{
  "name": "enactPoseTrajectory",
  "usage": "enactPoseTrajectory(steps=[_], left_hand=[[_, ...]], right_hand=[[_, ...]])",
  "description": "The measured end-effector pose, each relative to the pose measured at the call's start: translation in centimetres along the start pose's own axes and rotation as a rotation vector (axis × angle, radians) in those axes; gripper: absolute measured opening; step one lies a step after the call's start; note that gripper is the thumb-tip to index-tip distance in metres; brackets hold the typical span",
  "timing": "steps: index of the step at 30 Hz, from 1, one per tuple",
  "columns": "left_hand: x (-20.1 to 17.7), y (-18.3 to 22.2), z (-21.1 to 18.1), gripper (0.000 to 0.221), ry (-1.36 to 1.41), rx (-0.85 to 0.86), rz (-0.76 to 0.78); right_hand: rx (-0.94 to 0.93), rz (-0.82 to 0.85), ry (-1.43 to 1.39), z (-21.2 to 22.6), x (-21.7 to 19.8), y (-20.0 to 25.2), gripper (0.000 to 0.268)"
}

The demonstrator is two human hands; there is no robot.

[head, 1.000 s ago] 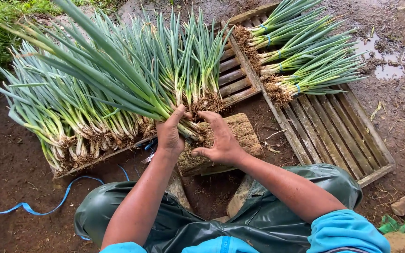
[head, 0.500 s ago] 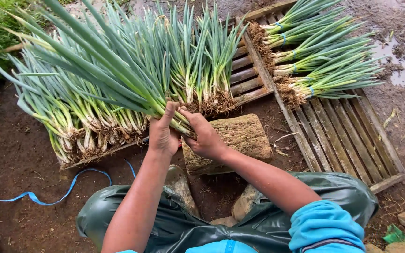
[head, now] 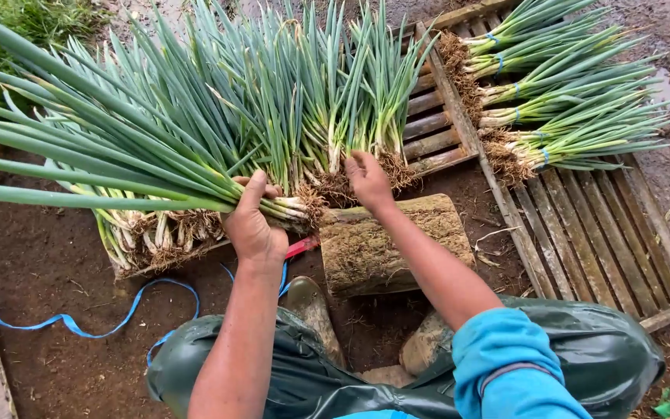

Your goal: Cleaning and bundling harvested green onions using plastic ties in an agricultural setting.

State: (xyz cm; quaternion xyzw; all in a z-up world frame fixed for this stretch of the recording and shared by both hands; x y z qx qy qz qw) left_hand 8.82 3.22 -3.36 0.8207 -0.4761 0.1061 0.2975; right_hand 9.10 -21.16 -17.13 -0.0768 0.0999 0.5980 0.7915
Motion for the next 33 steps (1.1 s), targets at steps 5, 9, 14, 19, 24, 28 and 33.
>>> enactPoseTrajectory(steps=[5, 9, 14, 19, 24, 28, 33], left_hand=[[0.0, -0.2, 0.8, 0.026, -0.008, -0.020, 0.041], [0.4, 0.1, 0.6, 0.025, -0.042, -0.009, 0.057], [0.5, 0.1, 0.7, 0.027, -0.039, -0.041, 0.042], [0.4, 0.1, 1.5, 0.025, -0.066, -0.081, 0.069], [1.1, 1.1, 3.7, 0.025, -0.100, -0.147, 0.168], [2.9, 2.8, 5.7, 0.024, -0.120, -0.185, 0.319], [4.5, 5.4, 7.9, 0.023, -0.063, -0.266, 0.459]], right_hand=[[0.418, -0.072, 0.265, -7.8, 0.4, -2.1, 0.045], [0.463, -0.077, 0.404, -9.6, 2.7, -4.3, 0.048], [0.502, -0.082, 0.532, -9.0, 2.9, -5.5, 0.033], [0.544, -0.055, 0.319, -12.4, 2.2, -5.6, 0.058], [0.543, -0.021, -0.395, -4.2, -3.5, -2.9, 0.047], [0.361, 0.052, -0.611, -1.0, -9.0, -0.7, 0.036], [0.205, 0.089, -0.444, 11.1, -14.0, 6.5, 0.036]])
Point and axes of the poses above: each hand's wrist, its own y-axis away from the middle knuckle, its own x-axis out of the palm, z = x × y, the point moved 10 cm from there along -y, towards the middle knuckle, and after that the axes turned 4 degrees about -z, right-handed, at the moved point
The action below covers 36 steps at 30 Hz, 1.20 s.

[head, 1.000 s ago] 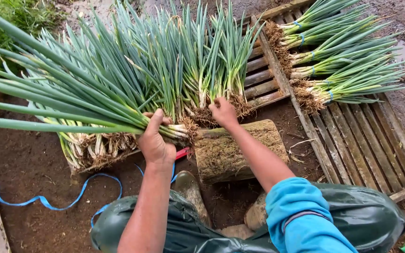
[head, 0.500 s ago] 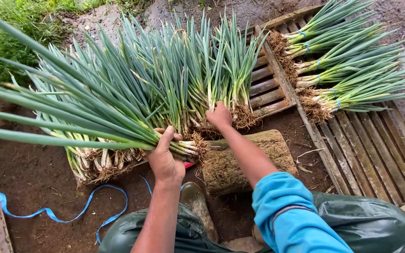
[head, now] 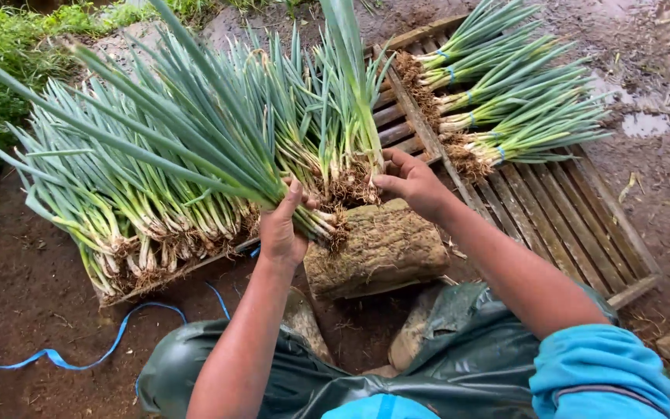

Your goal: Cleaning and bundling harvested green onions using plastic ties in an agricultural setting.

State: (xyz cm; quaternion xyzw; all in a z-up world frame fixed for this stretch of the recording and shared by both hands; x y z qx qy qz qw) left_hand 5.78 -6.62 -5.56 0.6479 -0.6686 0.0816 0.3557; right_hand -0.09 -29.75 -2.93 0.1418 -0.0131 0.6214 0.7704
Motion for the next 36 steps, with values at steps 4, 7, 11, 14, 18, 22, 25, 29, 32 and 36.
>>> enactPoseTrajectory(steps=[4, 7, 11, 14, 18, 22, 25, 29, 32, 36], left_hand=[[2.0, 0.6, 2.5, 0.036, 0.096, -0.065, 0.206], [3.4, 2.0, 2.9, 0.049, 0.111, -0.042, 0.309], [2.0, 2.0, 4.7, 0.058, 0.087, 0.018, 0.312], [3.7, 2.9, 3.8, 0.083, 0.131, 0.056, 0.442], [3.1, 2.2, 5.0, 0.055, 0.047, 0.014, 0.397], [2.5, 1.3, 5.4, 0.036, 0.059, -0.007, 0.302], [3.5, 2.2, 3.3, 0.036, 0.044, 0.024, 0.254], [3.1, 1.9, 2.3, 0.035, 0.044, 0.034, 0.203], [2.3, 1.4, 2.3, 0.035, 0.060, 0.059, 0.178], [2.6, 1.7, 2.6, 0.041, 0.103, 0.044, 0.229]], right_hand=[[-0.175, 0.035, 0.270, 4.5, 1.4, 6.0, 0.042], [-0.397, 0.112, 0.482, 5.3, 3.7, 8.3, 0.042], [-0.526, 0.162, 0.934, 5.9, 7.2, 10.0, 0.032], [-0.791, 0.092, 1.205, 4.4, 7.4, 10.5, 0.047], [-0.785, 0.138, 1.254, 2.8, 7.6, 10.1, 0.042], [-0.736, 0.171, 1.161, 1.6, 7.2, 9.3, 0.042], [-0.460, 0.228, 0.875, 4.0, 5.6, 8.3, 0.047], [-0.628, 0.045, 0.745, 6.5, 4.1, 8.5, 0.026], [-0.603, 0.072, 0.655, 4.7, 5.0, 8.3, 0.023], [-0.822, 0.053, 0.852, 3.6, 7.1, 9.6, 0.020]])
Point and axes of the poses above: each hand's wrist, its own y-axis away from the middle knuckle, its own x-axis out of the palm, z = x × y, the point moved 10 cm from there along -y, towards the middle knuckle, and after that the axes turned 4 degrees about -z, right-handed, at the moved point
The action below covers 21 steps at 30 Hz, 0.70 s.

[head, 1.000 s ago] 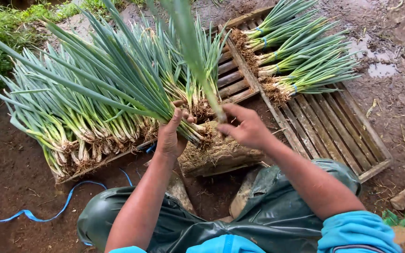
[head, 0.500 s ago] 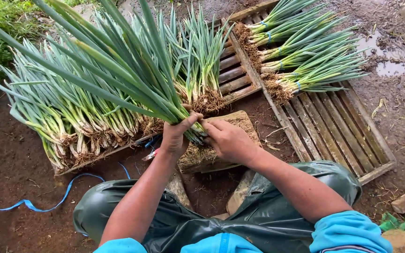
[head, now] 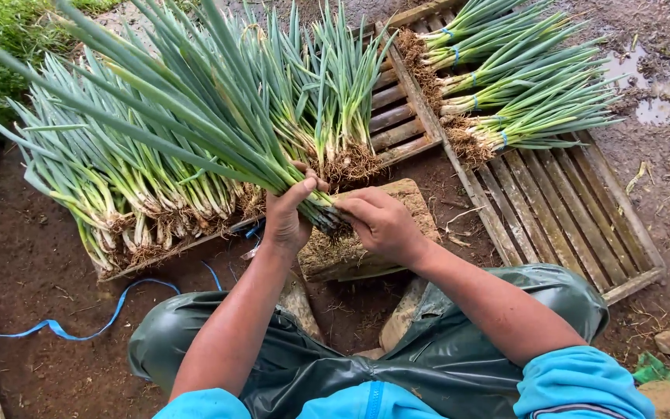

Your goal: Cleaning and bundling harvested green onions using plastic ties in an agricultural setting.

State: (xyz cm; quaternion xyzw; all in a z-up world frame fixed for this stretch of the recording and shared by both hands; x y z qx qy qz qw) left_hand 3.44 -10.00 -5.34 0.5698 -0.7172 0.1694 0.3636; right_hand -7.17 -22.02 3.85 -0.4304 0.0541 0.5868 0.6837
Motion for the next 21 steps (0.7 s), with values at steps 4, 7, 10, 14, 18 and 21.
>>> enactPoseTrajectory(steps=[4, 7, 10, 14, 18, 21], left_hand=[[0.0, 0.9, 0.3, 0.047, -0.168, 0.034, -0.021], [-4.7, -1.4, 1.7, 0.043, -0.322, 0.019, -0.078], [-1.7, -1.4, -3.9, 0.042, -0.428, 0.115, -0.098], [-6.0, -3.4, -5.9, 0.040, -0.546, 0.200, -0.188], [-4.1, -2.7, -5.5, 0.038, -0.316, 0.095, -0.096], [-2.3, -2.1, -5.1, 0.042, -0.230, 0.049, 0.079]], right_hand=[[-0.109, -0.097, 0.134, -0.3, 0.8, 1.4, 0.016], [-0.099, -0.029, 0.037, 0.4, 0.2, 0.2, 0.016], [0.027, -0.017, 0.058, -4.0, -0.6, -0.2, 0.026], [0.036, 0.032, 0.319, -8.5, 1.5, 3.2, 0.038], [0.214, 0.407, 0.490, -11.2, 6.4, 5.6, 0.044], [0.299, 0.745, 0.629, -12.9, 9.5, 9.9, 0.102]])
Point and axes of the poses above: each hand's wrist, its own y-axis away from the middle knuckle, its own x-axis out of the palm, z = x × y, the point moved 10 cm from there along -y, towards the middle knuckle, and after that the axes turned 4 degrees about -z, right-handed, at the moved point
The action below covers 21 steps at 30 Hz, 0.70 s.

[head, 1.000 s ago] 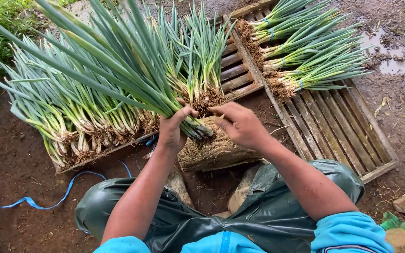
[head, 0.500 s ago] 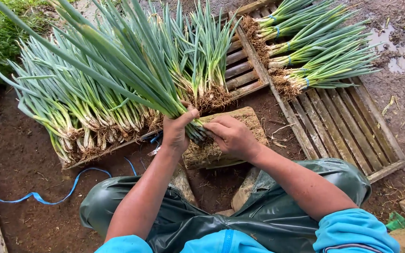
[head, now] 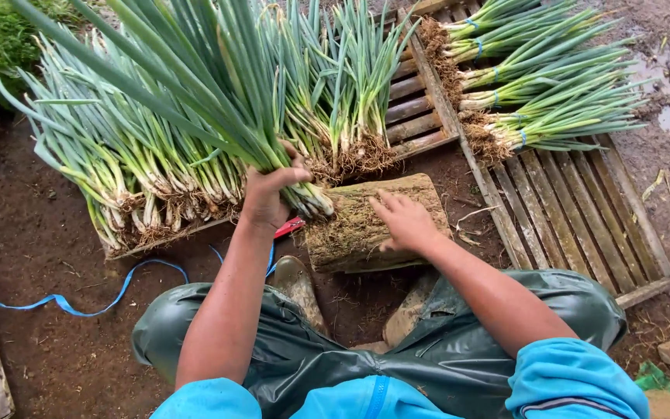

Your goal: Cleaning and bundling harvested green onions using plastic ties in an agricultural setting.

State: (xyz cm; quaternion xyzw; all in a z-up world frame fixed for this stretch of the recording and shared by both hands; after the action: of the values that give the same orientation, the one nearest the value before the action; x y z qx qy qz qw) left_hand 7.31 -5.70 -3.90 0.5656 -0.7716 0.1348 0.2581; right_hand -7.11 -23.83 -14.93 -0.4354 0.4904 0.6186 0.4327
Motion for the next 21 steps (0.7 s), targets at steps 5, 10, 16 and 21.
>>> enactPoseTrajectory(steps=[5, 10, 16, 21], left_hand=[[2.6, 1.1, -0.1, 0.047, 0.218, -0.055, 0.288], [3.8, 1.9, -0.5, 0.047, 0.242, -0.074, 0.375], [3.1, 1.1, -2.5, 0.031, -0.160, 0.040, 0.105], [0.3, 1.2, -1.1, 0.029, -0.308, -0.010, -0.098]], right_hand=[[-0.093, -0.065, 0.128, -2.2, 6.0, -0.3, 0.091], [-0.086, -0.090, 0.088, -2.8, 6.4, -0.5, 0.080], [-0.084, -0.123, 0.132, -4.1, 9.9, -1.4, 0.074], [-0.134, -0.308, 0.229, -3.2, 8.6, -1.0, 0.049]])
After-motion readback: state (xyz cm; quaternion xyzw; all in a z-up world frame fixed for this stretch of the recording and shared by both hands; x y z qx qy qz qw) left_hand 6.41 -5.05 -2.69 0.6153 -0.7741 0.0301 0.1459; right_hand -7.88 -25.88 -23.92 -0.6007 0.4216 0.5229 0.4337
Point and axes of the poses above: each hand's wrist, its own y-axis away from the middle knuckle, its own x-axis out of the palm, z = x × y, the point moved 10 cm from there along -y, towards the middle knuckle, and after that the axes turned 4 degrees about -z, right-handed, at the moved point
